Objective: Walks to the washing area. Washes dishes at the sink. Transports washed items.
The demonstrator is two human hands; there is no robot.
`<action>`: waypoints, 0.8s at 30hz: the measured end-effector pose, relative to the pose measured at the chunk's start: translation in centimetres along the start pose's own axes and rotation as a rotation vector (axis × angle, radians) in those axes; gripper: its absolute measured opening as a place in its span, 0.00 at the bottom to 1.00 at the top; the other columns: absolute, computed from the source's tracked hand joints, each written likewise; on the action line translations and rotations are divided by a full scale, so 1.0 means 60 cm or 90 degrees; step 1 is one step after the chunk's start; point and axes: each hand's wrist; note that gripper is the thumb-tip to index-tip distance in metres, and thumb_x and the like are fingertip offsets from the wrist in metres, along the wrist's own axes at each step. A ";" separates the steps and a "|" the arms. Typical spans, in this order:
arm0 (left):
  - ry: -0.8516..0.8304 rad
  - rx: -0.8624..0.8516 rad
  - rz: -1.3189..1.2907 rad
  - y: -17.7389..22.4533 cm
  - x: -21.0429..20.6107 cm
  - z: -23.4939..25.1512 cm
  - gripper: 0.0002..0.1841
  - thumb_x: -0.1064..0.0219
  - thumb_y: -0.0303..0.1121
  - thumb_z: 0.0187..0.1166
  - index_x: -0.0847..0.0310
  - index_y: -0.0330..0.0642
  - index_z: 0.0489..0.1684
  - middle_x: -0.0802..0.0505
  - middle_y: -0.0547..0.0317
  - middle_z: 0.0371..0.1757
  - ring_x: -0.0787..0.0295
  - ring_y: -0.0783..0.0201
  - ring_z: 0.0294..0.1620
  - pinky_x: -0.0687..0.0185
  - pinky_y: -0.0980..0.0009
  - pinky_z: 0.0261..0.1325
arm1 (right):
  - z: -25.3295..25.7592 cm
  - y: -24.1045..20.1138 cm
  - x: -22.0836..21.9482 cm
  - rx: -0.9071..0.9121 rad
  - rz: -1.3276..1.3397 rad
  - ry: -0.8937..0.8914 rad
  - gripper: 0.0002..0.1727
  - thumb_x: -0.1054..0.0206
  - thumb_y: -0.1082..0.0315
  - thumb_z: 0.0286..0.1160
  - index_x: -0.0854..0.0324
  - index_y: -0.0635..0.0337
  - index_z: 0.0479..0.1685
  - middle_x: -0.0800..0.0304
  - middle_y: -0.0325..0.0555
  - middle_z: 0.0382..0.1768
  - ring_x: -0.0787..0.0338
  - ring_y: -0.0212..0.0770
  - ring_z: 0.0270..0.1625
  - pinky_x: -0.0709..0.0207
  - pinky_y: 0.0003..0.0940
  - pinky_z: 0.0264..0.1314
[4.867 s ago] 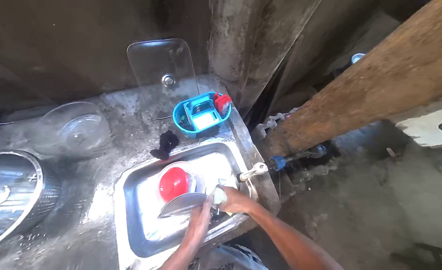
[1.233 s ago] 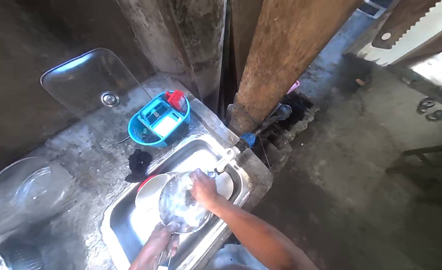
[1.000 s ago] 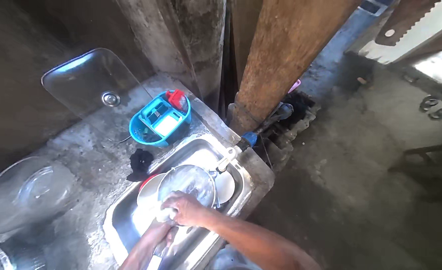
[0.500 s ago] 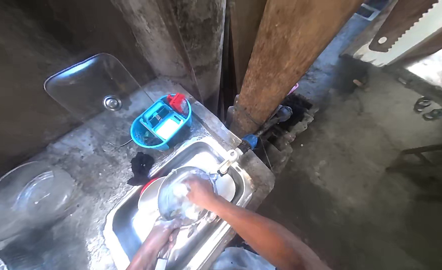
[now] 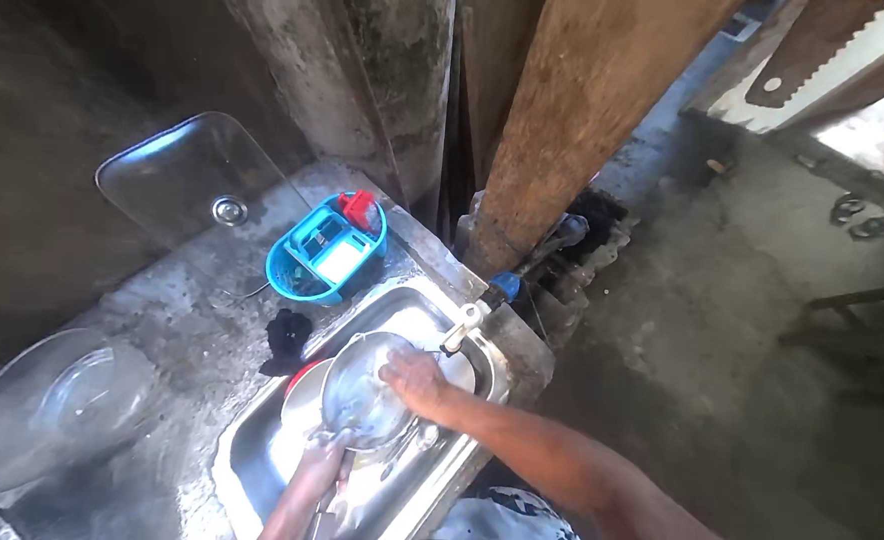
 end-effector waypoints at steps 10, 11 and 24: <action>0.017 0.009 0.007 -0.001 -0.003 -0.011 0.09 0.43 0.25 0.88 0.26 0.37 0.34 0.26 0.62 0.07 0.34 0.71 0.02 0.34 0.77 0.06 | 0.019 -0.001 0.005 0.023 0.007 0.136 0.13 0.38 0.72 0.79 0.08 0.56 0.54 0.09 0.60 0.61 0.08 0.60 0.62 0.13 0.54 0.59; 0.015 0.014 -0.014 -0.003 -0.006 -0.014 0.09 0.43 0.24 0.87 0.26 0.37 0.33 0.26 0.62 0.07 0.35 0.71 0.02 0.34 0.76 0.06 | 0.023 0.005 0.004 0.027 -0.015 0.190 0.12 0.37 0.72 0.79 0.08 0.56 0.51 0.08 0.59 0.57 0.06 0.59 0.58 0.11 0.52 0.55; 0.017 0.002 -0.065 -0.026 -0.009 -0.011 0.09 0.46 0.19 0.86 0.27 0.36 0.32 0.26 0.61 0.06 0.35 0.71 0.02 0.36 0.77 0.04 | -0.014 0.033 -0.001 -0.111 0.049 0.091 0.18 0.35 0.70 0.75 0.13 0.55 0.63 0.14 0.62 0.65 0.10 0.60 0.63 0.14 0.55 0.60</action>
Point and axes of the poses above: each hand's wrist, its own z-axis towards the middle knuckle, its own x-axis out of the back of the hand, y = z × x
